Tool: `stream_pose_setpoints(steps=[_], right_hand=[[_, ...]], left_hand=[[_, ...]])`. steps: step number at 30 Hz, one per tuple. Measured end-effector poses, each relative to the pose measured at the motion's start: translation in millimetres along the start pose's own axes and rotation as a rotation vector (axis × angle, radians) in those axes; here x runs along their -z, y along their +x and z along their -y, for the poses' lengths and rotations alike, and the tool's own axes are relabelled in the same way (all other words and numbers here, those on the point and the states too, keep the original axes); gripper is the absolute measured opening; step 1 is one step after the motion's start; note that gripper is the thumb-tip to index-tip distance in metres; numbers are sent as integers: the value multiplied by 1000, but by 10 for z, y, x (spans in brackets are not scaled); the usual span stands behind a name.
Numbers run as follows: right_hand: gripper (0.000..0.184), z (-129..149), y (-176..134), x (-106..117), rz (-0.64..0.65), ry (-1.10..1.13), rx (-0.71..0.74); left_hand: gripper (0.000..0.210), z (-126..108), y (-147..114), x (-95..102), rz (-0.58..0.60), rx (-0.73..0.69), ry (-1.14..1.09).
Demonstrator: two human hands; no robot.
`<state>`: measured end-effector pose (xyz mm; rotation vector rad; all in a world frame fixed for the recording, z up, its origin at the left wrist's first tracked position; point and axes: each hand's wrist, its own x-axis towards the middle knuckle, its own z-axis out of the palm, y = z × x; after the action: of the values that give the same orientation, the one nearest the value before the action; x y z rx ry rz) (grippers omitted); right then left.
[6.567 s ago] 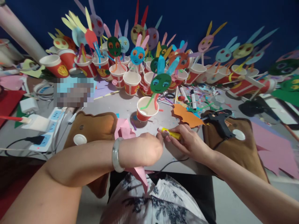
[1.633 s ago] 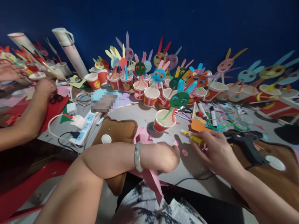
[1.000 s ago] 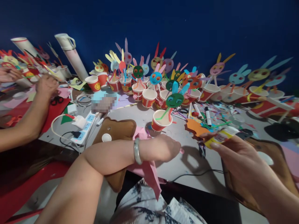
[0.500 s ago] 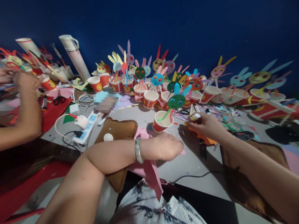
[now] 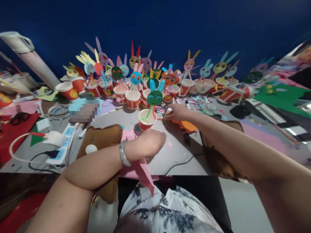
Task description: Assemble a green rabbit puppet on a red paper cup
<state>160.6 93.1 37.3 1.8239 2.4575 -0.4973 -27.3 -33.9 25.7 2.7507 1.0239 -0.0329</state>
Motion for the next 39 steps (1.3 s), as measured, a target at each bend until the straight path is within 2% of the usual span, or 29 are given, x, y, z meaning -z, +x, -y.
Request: stream_pose_setpoints(steps=[3, 5, 8, 11, 14, 18, 21, 25, 30, 39], right_hand=[[58, -15, -101, 145, -35, -32, -6], [64, -42, -249, 246, -79, -68, -9], [42, -95, -564, 308, -140, -91, -7], [15, -128, -926, 211, -29, 18, 38], [17, -124, -1242, 0, 107, 129, 162], [23, -84, -1470, -306, 51, 281, 185], [25, -50, -1476, -487, -29, 344, 128], [21, -4, -1355, -604, -7, 371, 115], [15, 35, -1205, -605, 1, 246, 81], [16, 113, -1129, -560, 96, -7, -3]], left_hand=[[29, 11, 18, 8, 44, 7, 16], [25, 2, 35, 27, 56, 36, 15], [19, -30, 37, 89, 97, 80, 5], [16, -69, -9, 180, 134, 73, 23], [16, -114, -76, 275, 148, 48, 41], [25, -175, -111, 347, 165, 52, 56], [27, -188, -81, 321, 163, 57, 62], [26, -139, -22, 209, 116, 51, 53], [24, -84, 17, 139, 47, 54, 15], [21, -115, 59, 226, 66, 136, -98]])
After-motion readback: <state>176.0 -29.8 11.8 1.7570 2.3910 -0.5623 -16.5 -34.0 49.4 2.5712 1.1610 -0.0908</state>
